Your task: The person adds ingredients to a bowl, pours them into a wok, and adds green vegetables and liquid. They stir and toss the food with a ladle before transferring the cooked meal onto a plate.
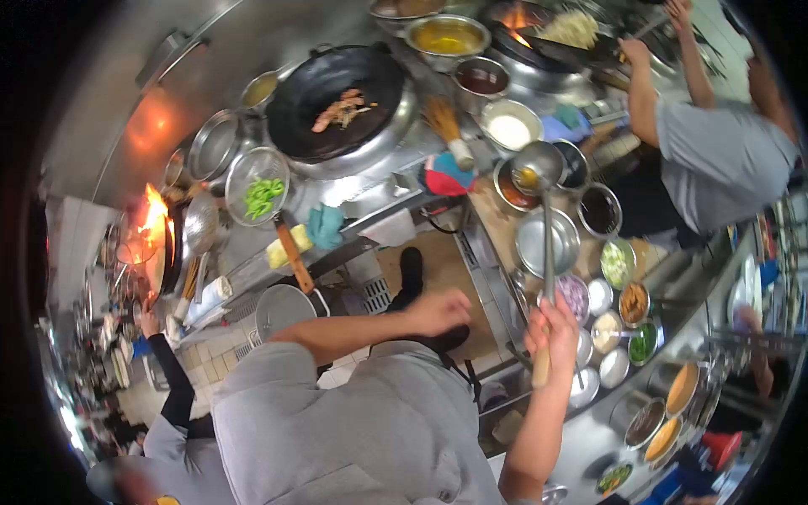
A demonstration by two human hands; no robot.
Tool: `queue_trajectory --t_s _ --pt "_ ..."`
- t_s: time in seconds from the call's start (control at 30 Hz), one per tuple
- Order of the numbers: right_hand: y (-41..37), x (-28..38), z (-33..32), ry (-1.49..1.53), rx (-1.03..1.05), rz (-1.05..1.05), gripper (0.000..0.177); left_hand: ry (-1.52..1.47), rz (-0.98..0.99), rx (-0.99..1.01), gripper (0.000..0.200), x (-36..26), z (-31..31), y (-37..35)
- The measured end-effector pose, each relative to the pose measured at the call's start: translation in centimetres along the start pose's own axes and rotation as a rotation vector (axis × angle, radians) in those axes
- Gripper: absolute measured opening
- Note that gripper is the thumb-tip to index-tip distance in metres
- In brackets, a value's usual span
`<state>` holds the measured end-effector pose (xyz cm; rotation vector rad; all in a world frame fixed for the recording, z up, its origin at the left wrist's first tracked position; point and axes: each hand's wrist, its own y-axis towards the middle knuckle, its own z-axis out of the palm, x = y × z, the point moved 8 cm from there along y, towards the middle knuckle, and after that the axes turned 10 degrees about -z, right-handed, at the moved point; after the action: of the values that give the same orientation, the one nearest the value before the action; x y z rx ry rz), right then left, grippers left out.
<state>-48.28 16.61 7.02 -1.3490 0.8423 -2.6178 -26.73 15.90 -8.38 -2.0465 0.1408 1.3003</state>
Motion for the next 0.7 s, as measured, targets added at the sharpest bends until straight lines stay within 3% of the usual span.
queue_trajectory --t_s 0.03,0.07,0.1,0.17,0.27,0.4,0.5,0.7 --pt "-0.1 0.1 0.6 0.007 0.013 -0.001 0.028 -0.067 -0.065 -0.256 0.035 0.1 -7.7 -1.8" --pt "0.1 0.3 1.2 0.013 0.024 -0.005 0.031 -0.022 0.052 -0.569 0.037 3.8 -13.7 -2.1" --pt "0.2 0.3 1.8 0.044 0.056 -0.001 0.035 0.108 -0.081 -0.760 0.040 2.2 -19.9 -5.7" --pt "0.8 0.2 3.6 0.102 0.113 0.012 0.043 0.383 -0.056 -1.140 0.068 5.2 -27.8 -9.4" --pt "1.7 -0.4 9.2 0.266 0.223 0.042 0.049 0.523 -0.401 -1.225 0.101 10.7 -33.0 -10.1" --pt "4.2 -2.3 17.6 0.247 0.331 0.131 0.052 0.394 -0.627 -0.917 0.118 12.8 -34.5 -7.6" --pt "7.4 -4.8 23.3 0.151 0.332 0.204 0.052 0.394 -0.662 -0.872 0.124 13.4 -35.3 -7.1" --pt "13.3 -9.9 34.2 -0.330 0.423 0.182 0.056 0.351 -0.617 -0.859 0.115 13.4 -35.6 -7.6"
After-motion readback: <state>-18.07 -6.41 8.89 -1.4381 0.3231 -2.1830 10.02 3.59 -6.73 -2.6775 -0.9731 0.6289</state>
